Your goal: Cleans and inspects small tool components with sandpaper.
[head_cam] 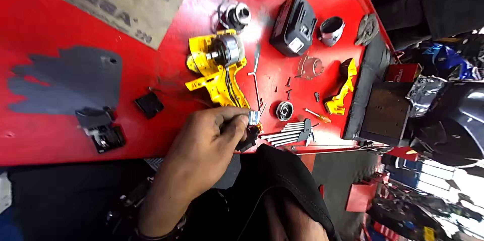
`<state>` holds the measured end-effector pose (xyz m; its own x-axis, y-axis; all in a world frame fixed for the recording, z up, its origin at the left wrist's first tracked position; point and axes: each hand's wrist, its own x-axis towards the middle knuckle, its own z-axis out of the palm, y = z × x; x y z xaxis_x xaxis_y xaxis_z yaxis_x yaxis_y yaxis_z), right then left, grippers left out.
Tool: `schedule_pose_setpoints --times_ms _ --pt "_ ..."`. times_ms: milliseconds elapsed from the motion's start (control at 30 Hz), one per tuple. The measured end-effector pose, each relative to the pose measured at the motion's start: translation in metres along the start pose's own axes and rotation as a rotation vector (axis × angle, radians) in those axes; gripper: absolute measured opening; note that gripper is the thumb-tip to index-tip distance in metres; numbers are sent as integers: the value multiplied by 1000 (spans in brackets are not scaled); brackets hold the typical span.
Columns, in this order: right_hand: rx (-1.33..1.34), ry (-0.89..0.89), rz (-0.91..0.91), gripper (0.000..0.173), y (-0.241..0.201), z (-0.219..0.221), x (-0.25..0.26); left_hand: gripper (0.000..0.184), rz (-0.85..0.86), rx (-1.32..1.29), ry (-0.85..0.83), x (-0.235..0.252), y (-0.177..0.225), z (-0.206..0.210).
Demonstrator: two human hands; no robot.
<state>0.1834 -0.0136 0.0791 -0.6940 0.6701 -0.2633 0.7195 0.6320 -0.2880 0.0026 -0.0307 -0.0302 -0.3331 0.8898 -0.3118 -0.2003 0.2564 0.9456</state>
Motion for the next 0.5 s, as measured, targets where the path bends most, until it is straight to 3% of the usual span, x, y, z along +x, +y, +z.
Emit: schedule_pose_setpoints --times_ms 500 --pt "213 86 6 28 16 18 -13 23 62 -14 22 1 2 3"
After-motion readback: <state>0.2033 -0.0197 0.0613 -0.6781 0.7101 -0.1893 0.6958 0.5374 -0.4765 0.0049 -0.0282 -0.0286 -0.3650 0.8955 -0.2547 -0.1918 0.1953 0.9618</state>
